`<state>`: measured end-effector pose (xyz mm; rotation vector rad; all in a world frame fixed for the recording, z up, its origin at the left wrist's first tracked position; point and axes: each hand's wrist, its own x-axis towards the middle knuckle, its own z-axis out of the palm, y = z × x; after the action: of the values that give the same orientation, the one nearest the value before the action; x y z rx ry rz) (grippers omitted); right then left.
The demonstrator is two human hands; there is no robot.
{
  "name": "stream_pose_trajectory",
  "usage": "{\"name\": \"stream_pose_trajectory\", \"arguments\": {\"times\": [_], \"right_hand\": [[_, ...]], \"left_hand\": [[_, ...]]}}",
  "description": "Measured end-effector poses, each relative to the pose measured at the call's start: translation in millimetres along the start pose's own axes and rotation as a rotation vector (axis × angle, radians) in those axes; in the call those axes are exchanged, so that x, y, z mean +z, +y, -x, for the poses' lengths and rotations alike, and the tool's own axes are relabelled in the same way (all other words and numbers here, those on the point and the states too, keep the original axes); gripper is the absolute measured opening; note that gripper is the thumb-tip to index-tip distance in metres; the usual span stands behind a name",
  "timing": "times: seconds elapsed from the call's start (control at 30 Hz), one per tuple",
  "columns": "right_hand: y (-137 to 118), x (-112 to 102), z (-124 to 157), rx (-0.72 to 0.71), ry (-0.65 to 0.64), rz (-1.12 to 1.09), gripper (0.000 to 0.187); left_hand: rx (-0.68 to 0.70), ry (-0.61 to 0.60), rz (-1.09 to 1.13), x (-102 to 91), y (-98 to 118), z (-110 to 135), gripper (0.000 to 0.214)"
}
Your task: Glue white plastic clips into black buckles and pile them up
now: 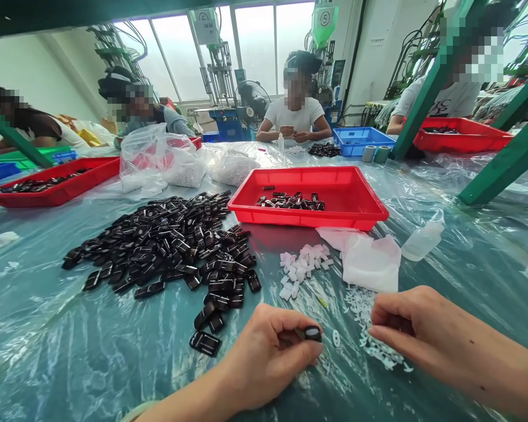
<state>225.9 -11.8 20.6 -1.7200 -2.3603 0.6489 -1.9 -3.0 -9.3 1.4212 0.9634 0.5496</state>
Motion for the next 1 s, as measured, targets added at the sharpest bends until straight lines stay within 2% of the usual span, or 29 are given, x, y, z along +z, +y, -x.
{"name": "stream_pose_trajectory", "arguments": {"times": [0.1,0.2,0.3,0.43,0.57,0.73,0.87,0.93,1.0], "right_hand": [[6.7,-19.4,4.5,0.068,-0.015,0.031,0.024],[17.8,-36.6,4.2,0.238,0.030,0.137,0.026],[29.6,-43.3,3.2,0.342,-0.004,0.261,0.025],[34.5,-34.9,2.2,0.294,-0.112,0.319,0.013],[31.4,-22.7,-1.2,0.248,-0.127,0.364,0.017],[30.7,-15.9,-2.0,0.241,-0.075,0.395,0.019],[26.9,-21.2,3.9,0.234,-0.024,0.406,0.019],[25.2,-26.6,9.0,0.203,0.008,0.362,0.017],[24.7,-31.2,14.0,0.124,0.053,0.227,0.017]], "left_hand": [[0.006,0.004,0.011,0.0,-0.8,-0.5,0.021],[-0.013,-0.008,0.003,0.1,2.7,-0.7,0.023],[-0.035,-0.009,0.000,0.4,6.9,-0.8,0.027],[-0.056,0.001,0.019,1.4,8.8,-1.2,0.032],[-0.064,0.017,0.045,1.6,6.8,-1.3,0.034],[-0.015,0.004,0.049,0.4,3.6,0.9,0.029],[0.005,0.014,0.032,0.1,4.2,1.5,0.027],[-0.007,0.046,0.002,0.2,4.6,1.1,0.028],[-0.027,0.056,-0.025,0.5,4.8,0.6,0.027]]}}
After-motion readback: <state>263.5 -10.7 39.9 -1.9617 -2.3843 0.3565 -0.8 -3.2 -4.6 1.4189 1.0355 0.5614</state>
